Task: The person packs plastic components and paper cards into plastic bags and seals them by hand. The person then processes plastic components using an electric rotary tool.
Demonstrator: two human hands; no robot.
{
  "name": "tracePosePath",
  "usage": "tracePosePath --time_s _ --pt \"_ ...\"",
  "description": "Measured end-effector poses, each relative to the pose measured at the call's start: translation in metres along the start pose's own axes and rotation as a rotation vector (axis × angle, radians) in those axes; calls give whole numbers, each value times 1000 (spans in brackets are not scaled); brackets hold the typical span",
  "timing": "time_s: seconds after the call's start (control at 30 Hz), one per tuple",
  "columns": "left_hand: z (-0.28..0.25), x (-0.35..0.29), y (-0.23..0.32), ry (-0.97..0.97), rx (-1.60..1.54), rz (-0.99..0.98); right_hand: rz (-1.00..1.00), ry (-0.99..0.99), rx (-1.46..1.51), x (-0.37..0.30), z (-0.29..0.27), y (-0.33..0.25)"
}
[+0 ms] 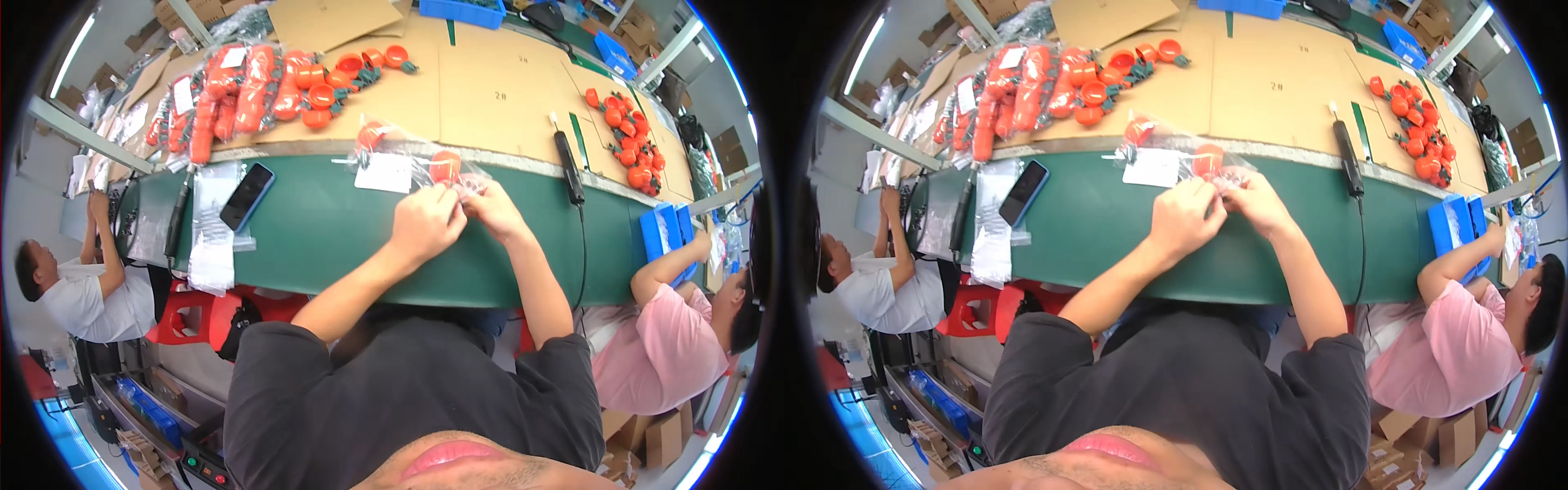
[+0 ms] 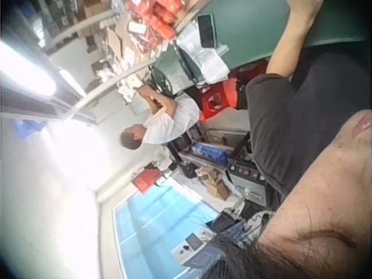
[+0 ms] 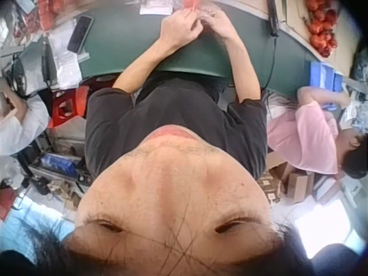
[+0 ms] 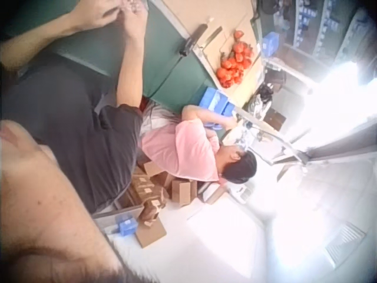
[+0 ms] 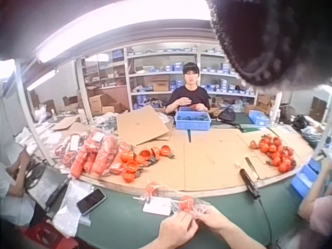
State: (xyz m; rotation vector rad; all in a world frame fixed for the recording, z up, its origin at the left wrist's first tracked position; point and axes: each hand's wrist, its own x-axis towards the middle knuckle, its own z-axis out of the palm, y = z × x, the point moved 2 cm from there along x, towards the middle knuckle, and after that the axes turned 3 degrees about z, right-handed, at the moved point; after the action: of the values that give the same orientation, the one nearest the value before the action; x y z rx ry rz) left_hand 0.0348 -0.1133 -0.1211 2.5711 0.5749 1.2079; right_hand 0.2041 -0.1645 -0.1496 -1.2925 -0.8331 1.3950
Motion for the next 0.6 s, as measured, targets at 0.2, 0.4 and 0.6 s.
tracePosePath --time_s 0.2,0.4,0.6 --pt "-13 2 7 33 -61 48 42 -190 224 28 34 0" --pt "-23 -3 -11 39 9 34 43 -264 229 34 39 0" --pt "-28 -12 -32 19 50 -23 18 -165 226 56 77 -16"
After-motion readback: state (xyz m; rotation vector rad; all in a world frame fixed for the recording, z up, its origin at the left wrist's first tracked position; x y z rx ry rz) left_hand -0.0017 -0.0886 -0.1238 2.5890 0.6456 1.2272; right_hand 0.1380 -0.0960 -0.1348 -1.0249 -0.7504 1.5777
